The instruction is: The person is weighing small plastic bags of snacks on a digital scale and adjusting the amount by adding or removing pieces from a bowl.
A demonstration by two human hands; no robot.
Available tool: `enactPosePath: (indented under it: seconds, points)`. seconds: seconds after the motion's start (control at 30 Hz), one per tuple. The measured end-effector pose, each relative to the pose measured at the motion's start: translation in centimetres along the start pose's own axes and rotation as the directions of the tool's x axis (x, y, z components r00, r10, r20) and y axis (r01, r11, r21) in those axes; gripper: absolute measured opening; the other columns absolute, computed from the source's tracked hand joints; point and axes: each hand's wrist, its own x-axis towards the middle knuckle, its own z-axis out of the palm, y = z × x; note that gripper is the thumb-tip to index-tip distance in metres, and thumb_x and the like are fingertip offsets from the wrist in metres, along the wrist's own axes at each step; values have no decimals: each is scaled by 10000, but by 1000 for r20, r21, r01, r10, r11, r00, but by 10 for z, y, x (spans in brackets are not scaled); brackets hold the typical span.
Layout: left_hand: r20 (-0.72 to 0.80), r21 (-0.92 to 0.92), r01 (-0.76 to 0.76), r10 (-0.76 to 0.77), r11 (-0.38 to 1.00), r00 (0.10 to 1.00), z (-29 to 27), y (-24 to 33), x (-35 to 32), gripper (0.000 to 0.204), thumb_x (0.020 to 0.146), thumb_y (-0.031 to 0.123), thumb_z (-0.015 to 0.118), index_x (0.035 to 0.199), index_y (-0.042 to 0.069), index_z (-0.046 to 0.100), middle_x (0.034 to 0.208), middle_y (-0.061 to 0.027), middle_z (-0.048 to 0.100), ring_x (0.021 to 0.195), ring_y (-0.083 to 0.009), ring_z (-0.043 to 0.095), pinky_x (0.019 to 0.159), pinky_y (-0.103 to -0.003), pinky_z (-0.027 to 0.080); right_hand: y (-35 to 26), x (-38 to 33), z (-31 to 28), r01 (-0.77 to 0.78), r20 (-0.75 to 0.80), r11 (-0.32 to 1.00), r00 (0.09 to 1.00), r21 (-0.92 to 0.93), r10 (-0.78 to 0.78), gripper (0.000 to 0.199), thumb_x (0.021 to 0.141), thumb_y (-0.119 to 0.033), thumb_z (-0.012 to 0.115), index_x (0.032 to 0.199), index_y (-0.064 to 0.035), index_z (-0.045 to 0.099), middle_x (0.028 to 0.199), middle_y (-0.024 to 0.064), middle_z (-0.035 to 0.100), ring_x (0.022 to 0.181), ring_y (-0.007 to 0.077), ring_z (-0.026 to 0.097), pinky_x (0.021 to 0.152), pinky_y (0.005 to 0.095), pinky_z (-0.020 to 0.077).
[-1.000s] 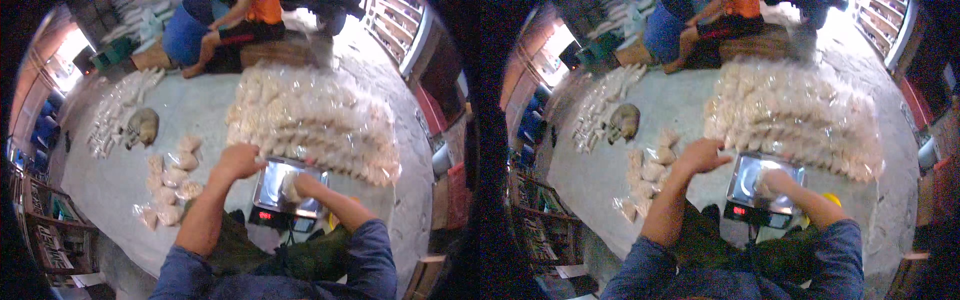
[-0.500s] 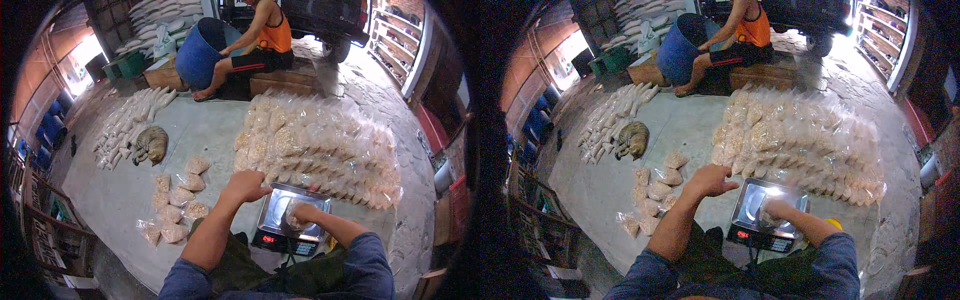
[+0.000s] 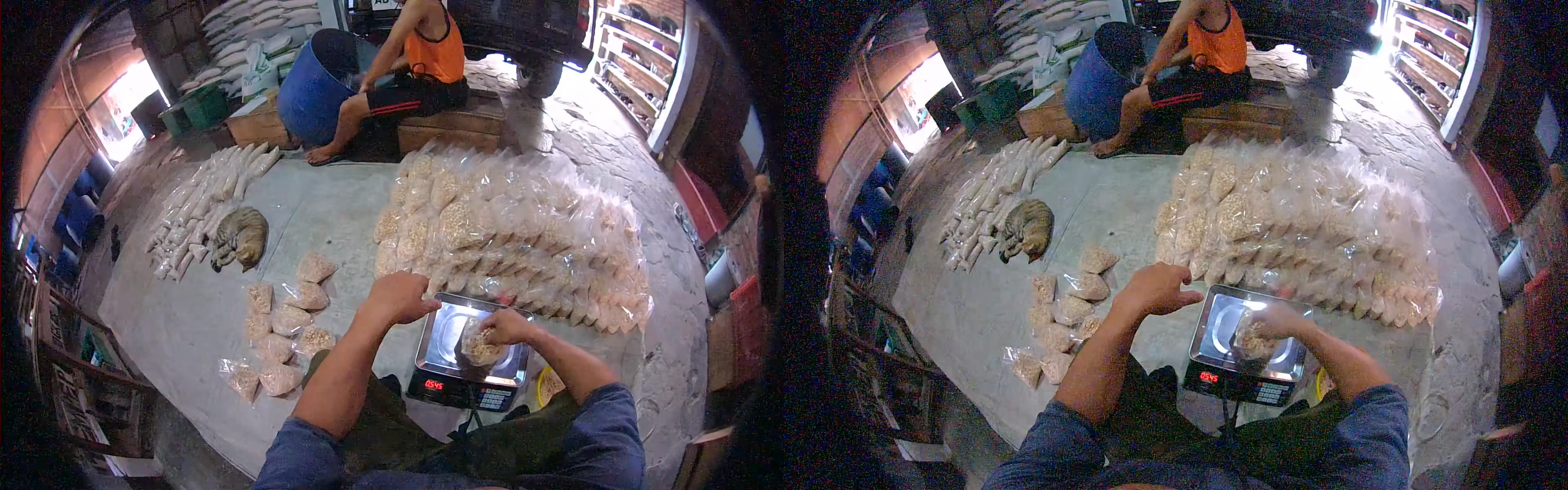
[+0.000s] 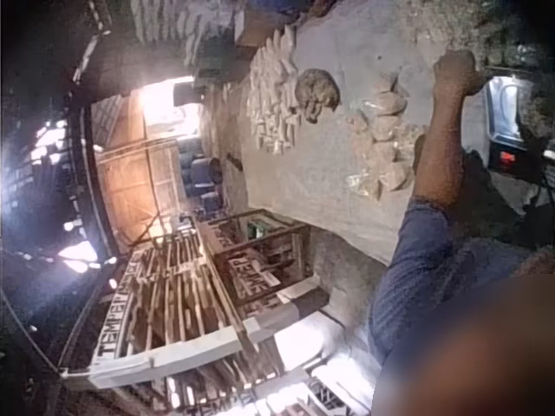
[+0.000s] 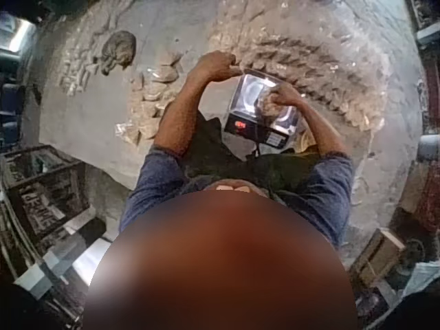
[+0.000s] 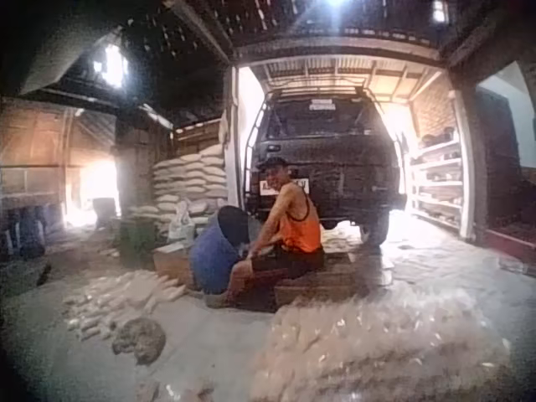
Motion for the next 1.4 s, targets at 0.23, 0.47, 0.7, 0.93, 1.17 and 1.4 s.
enactPosePath:
  seconds: [0.23, 0.47, 0.7, 0.93, 1.17, 1.4]
  points:
    - [7, 33, 12, -13, 999, 1000, -3, 4, 0, 507, 837, 515, 653, 1091, 76, 659, 1063, -177, 681, 1020, -364, 635, 848, -457, 507, -10, -30, -30, -149, -4, 836, 984, 528, 178, 289, 774, -131, 779, 1036, -24, 722, 839, 10, 694, 743, 75, 610, 684, 263, 529]
    - [-18, 55, -11, 12, 998, 1000, 7, 9, -1, 511, 838, 523, 648, 1097, 83, 656, 1071, -173, 679, 1018, -360, 636, 849, -461, 506, 10, -42, -27, -131, -36, 623, 968, 771, 248, 276, 808, -228, 764, 938, 9, 707, 842, 74, 673, 765, 143, 651, 688, 302, 549]
    - [8, 74, -10, 9, 997, 1000, 8, 12, -7, 517, 846, 527, 640, 1108, 82, 649, 1083, -178, 672, 1030, -362, 627, 861, -463, 498, -3, -46, -35, -191, 48, 491, 956, 850, 289, 192, 810, -91, 754, 969, -7, 687, 853, 36, 673, 731, 117, 650, 668, 271, 574]
    - [2, 32, -24, 24, 999, 1000, 7, 7, -11, 539, 847, 532, 636, 1131, 74, 641, 1076, -186, 672, 1029, -372, 624, 861, -465, 497, 2, -40, -29, -217, 68, 503, 952, 837, 299, 213, 793, -121, 789, 956, -29, 687, 847, 6, 666, 717, 105, 641, 658, 264, 566]
    - [-24, 43, -11, 12, 999, 1000, 5, 6, -13, 489, 829, 492, 646, 1069, 68, 673, 1051, -178, 681, 1006, -356, 640, 846, -462, 507, -12, -39, -38, -240, 90, 481, 945, 843, 314, 208, 800, -105, 783, 971, -41, 683, 856, 6, 663, 727, 118, 649, 666, 271, 577]
    - [-22, 46, -7, 8, 999, 1000, 2, 7, -12, 510, 837, 512, 648, 1097, 73, 653, 1079, -176, 673, 1032, -355, 630, 857, -465, 502, -7, -37, -34, -255, 95, 515, 944, 818, 317, 216, 804, -92, 775, 982, -18, 676, 870, 25, 666, 768, 132, 660, 692, 280, 588]
